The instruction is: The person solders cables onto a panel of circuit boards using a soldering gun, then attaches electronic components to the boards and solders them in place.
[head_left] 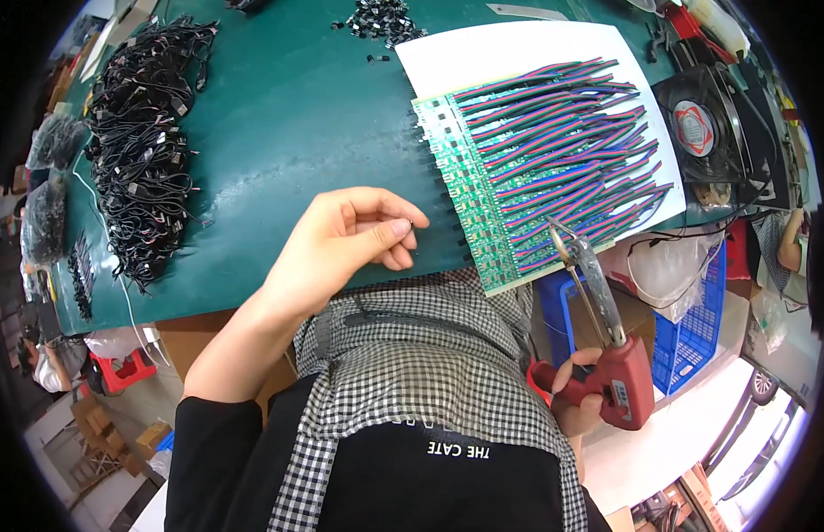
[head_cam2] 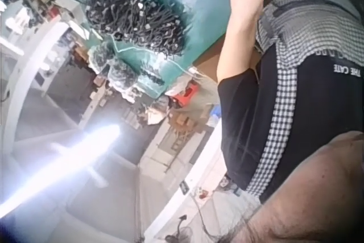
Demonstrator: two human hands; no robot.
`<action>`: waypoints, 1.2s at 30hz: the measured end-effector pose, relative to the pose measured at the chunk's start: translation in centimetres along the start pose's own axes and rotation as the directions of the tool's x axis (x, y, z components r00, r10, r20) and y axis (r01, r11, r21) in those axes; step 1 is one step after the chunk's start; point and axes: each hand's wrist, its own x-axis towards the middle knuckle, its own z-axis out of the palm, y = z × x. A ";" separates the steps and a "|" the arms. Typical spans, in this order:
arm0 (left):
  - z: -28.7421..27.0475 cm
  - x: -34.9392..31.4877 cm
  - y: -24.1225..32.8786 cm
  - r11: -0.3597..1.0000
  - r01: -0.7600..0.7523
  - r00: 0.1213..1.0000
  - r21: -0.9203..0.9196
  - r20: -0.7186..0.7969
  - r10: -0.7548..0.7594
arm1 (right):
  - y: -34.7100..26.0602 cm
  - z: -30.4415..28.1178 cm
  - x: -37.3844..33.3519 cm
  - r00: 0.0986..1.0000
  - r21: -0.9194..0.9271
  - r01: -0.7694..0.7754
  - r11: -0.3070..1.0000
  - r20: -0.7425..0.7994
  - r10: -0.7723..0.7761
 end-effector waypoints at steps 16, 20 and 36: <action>5.9 -0.6 -2.4 0.998 -0.063 0.995 -0.024 -0.081 0.061 | -0.1 -2.5 -0.5 0.963 -0.224 -0.051 0.973 0.248 0.108; 6.0 0.0 -2.6 0.994 -0.072 0.994 -0.086 -0.090 0.064 | 0.7 -3.5 -1.4 0.969 -0.347 0.053 0.937 0.246 0.036; 5.9 0.2 -2.9 0.992 -0.088 0.991 -0.096 -0.109 0.077 | 4.0 -7.1 -2.8 0.949 -0.425 0.161 0.891 0.314 -0.022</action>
